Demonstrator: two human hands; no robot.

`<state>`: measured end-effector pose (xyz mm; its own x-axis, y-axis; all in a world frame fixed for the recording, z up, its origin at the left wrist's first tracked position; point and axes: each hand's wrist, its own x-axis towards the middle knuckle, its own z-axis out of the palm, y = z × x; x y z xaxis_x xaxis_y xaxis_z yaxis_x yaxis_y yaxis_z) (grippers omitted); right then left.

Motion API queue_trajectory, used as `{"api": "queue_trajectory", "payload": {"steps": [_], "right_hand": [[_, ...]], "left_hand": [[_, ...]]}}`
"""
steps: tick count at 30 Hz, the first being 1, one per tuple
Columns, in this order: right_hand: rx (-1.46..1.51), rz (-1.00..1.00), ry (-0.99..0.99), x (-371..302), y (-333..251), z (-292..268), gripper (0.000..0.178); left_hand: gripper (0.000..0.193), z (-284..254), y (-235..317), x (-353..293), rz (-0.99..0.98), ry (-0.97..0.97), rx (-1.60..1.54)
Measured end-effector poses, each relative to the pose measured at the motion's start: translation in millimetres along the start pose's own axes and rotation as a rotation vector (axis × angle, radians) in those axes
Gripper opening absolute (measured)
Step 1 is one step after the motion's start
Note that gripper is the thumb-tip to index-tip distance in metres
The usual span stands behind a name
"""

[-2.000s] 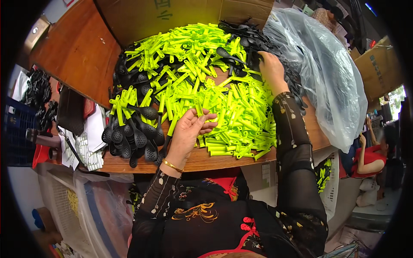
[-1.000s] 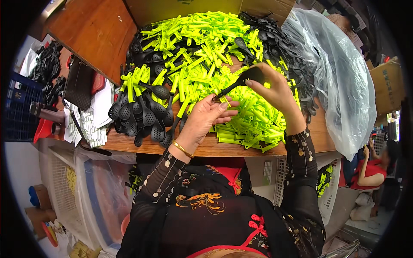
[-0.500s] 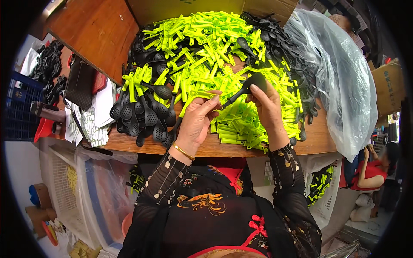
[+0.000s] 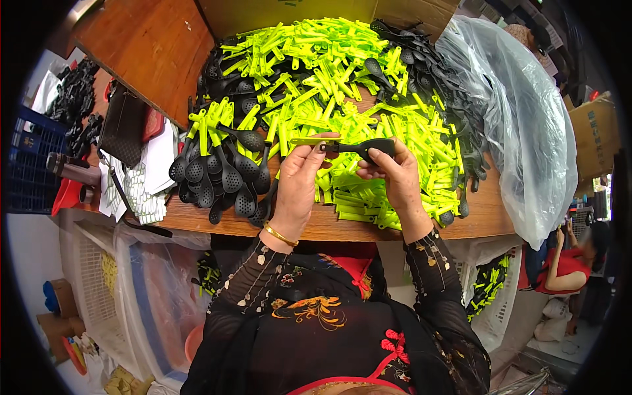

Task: The person assembles small plastic components by inserting black plastic parts into yellow plastic tubes, then securing them with a small hammer.

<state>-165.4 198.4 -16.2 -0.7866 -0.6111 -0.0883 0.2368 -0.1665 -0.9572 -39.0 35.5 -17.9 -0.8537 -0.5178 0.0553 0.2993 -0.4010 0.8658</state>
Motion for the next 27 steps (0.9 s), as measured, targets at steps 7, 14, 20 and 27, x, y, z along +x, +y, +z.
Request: {"api": "queue_trajectory", "payload": {"steps": [7, 14, 20, 27], "right_hand": [[0.033, -0.032, 0.031, -5.6, 3.9, 5.8, 0.018], [-0.004, -0.047, 0.020, -5.6, 6.5, 11.3, 0.020], [0.004, -0.047, 0.026, -7.6, 7.7, 11.5, 0.021], [0.033, -0.023, 0.019, -10.5, 9.8, 21.1, 0.022]], "left_hand": [[0.027, -3.9, 3.2, 3.9, 0.065, 0.078, 0.109], [0.024, -4.7, 4.7, 5.3, 0.153, 0.098, 0.205], [0.023, 4.0, 16.1, 3.1, 0.128, 0.101, 0.093], [0.019, -0.8, 10.2, 9.5, 0.083, 0.146, -0.022]]}}
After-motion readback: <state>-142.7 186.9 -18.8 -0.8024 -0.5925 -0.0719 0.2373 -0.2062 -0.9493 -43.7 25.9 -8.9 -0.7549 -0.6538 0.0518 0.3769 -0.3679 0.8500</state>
